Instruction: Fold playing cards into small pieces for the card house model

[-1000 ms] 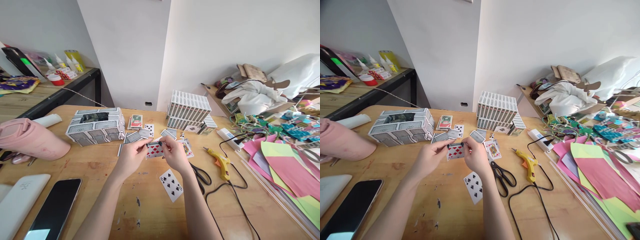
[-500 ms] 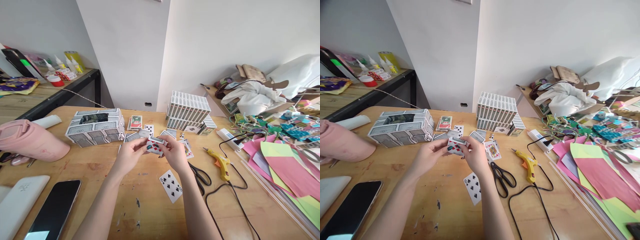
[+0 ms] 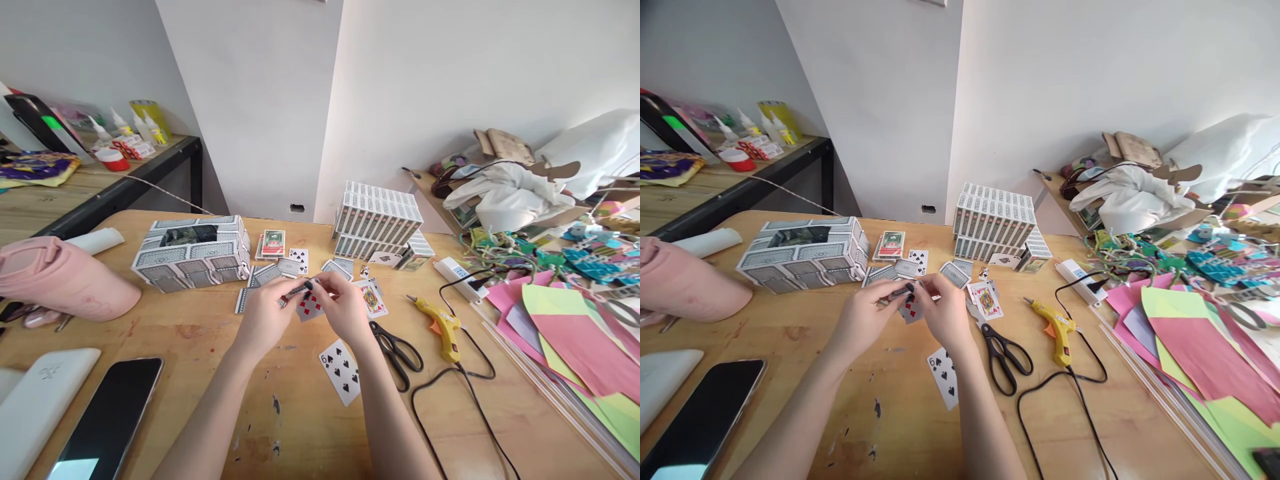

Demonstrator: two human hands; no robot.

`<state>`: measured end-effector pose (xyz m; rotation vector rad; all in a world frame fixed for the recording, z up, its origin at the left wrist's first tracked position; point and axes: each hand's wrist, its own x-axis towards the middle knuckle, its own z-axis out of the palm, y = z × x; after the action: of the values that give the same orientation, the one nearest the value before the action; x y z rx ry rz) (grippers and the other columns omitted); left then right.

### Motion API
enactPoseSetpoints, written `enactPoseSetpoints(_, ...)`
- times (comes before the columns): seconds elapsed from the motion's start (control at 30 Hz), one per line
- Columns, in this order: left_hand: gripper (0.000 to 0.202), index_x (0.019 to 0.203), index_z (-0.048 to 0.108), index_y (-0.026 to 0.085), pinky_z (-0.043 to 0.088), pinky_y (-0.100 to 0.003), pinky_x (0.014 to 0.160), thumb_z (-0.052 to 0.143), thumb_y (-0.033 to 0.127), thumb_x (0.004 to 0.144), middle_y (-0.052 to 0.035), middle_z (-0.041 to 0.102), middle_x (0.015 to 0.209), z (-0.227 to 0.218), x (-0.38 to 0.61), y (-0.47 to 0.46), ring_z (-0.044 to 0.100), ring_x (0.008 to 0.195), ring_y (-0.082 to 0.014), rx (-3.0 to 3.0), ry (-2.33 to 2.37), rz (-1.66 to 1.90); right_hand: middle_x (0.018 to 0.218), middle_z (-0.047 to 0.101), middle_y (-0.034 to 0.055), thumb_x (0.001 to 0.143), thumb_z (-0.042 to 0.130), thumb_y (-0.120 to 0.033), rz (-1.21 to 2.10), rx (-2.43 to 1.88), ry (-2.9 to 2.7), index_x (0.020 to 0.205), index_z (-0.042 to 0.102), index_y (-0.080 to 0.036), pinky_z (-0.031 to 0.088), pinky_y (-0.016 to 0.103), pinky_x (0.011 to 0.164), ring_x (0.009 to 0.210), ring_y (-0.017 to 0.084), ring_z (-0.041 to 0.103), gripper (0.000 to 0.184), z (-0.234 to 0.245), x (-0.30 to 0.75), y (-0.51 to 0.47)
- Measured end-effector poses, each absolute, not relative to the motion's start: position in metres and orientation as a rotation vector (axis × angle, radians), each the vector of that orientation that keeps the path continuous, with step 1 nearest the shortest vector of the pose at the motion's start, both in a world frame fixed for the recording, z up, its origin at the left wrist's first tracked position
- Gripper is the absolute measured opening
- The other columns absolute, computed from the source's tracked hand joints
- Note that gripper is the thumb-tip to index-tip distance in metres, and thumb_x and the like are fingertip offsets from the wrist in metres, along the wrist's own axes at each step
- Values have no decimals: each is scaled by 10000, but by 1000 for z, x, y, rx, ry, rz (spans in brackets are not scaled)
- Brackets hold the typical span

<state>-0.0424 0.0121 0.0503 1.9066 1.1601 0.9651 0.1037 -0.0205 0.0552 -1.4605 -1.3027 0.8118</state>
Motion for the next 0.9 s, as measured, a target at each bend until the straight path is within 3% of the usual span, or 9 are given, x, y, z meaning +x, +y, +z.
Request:
enactPoseSetpoints(0.13, 276, 1022, 648, 254, 547, -288, 705, 592, 225, 753, -19, 671, 996, 53, -40, 9, 642, 836, -176, 1980, 1190, 933, 658, 637, 31, 750, 580, -385, 916, -1476, -1144, 731, 607, -166, 453, 250, 549, 600, 149, 586, 221, 50, 106, -17)
enactPoseSetpoints(0.37, 302, 1057, 624, 219, 531, -314, 829, 583, 240, 758, -32, 669, 1062, 59, -49, 12, 638, 936, -182, 1600, 1084, 859, 668, 625, 18, 712, 616, -438, 1029, -1332, -977, 749, 580, -175, 437, 248, 529, 587, 142, 576, 268, 48, 109, -15)
enactPoseSetpoints(0.63, 294, 1033, 639, 221, 543, -299, 761, 580, 225, 745, -31, 692, 982, 56, -44, 14, 649, 875, -172, 1498, 1116, 868, 692, 612, 18, 761, 562, -393, 878, -1410, -1046, 777, 552, -190, 429, 250, 538, 609, 140, 557, 204, 43, 104, -14)
enactPoseSetpoints(0.8, 214, 918, 681, 193, 548, -285, 670, 589, 269, 741, -32, 716, 859, 52, -43, 14, 666, 744, -173, 1553, 1200, 899, 684, 620, 14, 755, 561, -356, 845, -1435, -1137, 774, 566, -191, 435, 254, 544, 604, 144, 564, 166, 45, 103, -15)
enactPoseSetpoints(0.9, 233, 943, 689, 206, 546, -298, 734, 556, 244, 755, -28, 714, 925, 53, -45, 13, 667, 830, -186, 1581, 1180, 863, 677, 629, 16, 754, 561, -348, 862, -1443, -1138, 772, 584, -189, 445, 263, 550, 602, 150, 573, 161, 46, 105, -16)
